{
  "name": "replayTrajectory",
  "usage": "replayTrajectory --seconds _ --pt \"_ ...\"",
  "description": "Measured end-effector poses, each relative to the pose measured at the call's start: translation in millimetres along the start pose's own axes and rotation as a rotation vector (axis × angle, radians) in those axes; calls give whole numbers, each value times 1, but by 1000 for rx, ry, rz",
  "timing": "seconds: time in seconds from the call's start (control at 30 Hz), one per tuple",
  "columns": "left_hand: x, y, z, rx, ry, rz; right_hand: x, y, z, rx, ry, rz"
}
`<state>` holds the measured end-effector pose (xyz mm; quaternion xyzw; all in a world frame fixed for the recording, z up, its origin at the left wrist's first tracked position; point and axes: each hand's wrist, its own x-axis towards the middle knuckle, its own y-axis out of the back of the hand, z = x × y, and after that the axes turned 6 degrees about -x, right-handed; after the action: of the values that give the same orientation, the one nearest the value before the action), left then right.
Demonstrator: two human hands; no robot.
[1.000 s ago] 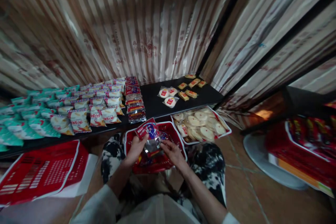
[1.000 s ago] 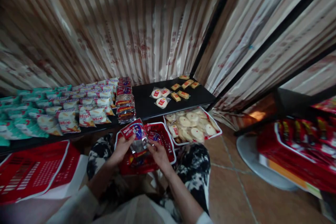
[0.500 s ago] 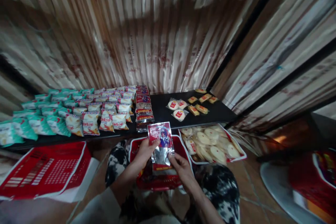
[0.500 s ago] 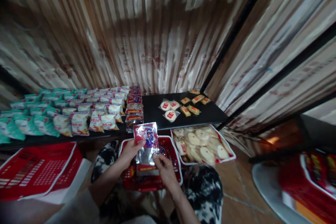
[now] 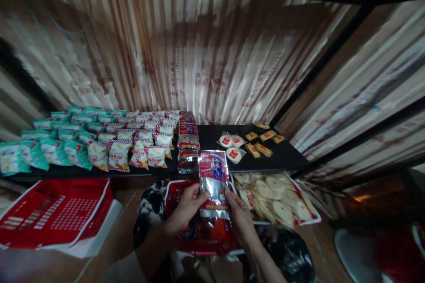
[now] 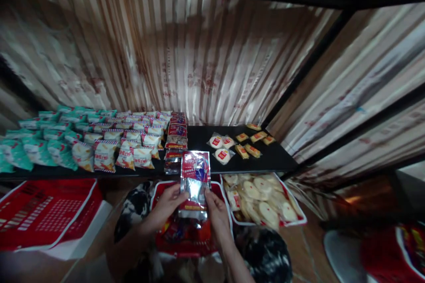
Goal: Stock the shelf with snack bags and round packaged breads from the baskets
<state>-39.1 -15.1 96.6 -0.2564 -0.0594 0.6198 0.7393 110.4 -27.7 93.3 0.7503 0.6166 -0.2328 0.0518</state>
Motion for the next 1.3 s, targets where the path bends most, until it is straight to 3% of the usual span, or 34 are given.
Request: replayTrajectory --seconds 0.17,0.43,0.6,0.8,0.93,1.13,1.3 --pt "16 5 19 -36 -69 115 22 -17 -17 -103 95 -109" --pt "59 18 59 31 -205 275 81 -59 -53 -381 345 -68" --pt "99 35 71 165 -292 390 118 -86 -72 -652 497 -30" --pt "123 53 71 524 -410 475 142 -108 -82 -938 598 55" --pt "127 58 65 764 -492 542 148 -111 -80 -1034 578 66" --pt "130 59 49 939 -562 584 159 -105 -71 -1096 566 22" --pt "129 58 43 965 -582 601 163 -105 -67 -1157 573 60"
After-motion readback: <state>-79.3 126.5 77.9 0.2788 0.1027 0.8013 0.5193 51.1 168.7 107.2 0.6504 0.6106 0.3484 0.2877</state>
